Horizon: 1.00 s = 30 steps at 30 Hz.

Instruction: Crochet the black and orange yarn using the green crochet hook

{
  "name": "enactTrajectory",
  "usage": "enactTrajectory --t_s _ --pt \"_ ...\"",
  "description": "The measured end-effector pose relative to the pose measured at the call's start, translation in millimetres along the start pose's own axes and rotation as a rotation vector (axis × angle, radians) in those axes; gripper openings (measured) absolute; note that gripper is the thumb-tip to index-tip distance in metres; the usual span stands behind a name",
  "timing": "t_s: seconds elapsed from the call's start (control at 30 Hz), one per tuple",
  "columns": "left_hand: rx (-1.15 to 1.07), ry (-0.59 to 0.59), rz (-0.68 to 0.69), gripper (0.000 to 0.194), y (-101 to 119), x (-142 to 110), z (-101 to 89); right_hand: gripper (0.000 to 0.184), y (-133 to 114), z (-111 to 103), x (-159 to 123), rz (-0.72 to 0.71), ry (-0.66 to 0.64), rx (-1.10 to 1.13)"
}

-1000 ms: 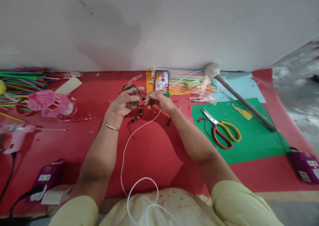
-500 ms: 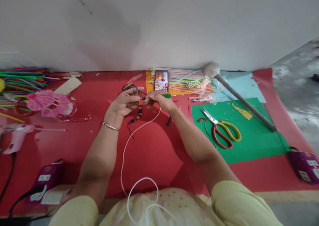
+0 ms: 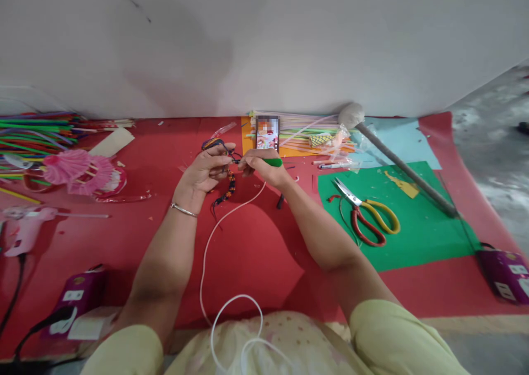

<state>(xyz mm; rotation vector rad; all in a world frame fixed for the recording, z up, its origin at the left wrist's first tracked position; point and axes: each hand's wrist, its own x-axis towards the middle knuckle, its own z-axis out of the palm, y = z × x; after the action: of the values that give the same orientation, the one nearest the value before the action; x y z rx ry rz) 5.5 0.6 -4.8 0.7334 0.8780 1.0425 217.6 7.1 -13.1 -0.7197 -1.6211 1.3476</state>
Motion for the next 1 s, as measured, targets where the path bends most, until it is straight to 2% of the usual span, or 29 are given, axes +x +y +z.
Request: enactTrajectory --t_s 0.33,0.57,0.8,1.0 --pt "0.0 -0.012 0.016 0.042 -2 2 -3.0 0.035 2 0 2 -0.008 0.039 0.025" --pt "-0.004 0.014 0.009 0.042 -1 2 -0.5 0.033 -3 3 0 -0.044 0.048 -0.084" --pt "0.026 0.066 0.069 0.042 -3 2 4.0 0.031 4 5 0 -0.151 0.107 -0.346" --pt "0.073 0.156 0.207 0.041 -3 4 11.2 0.03 13 8 1 -0.284 0.14 -0.602"
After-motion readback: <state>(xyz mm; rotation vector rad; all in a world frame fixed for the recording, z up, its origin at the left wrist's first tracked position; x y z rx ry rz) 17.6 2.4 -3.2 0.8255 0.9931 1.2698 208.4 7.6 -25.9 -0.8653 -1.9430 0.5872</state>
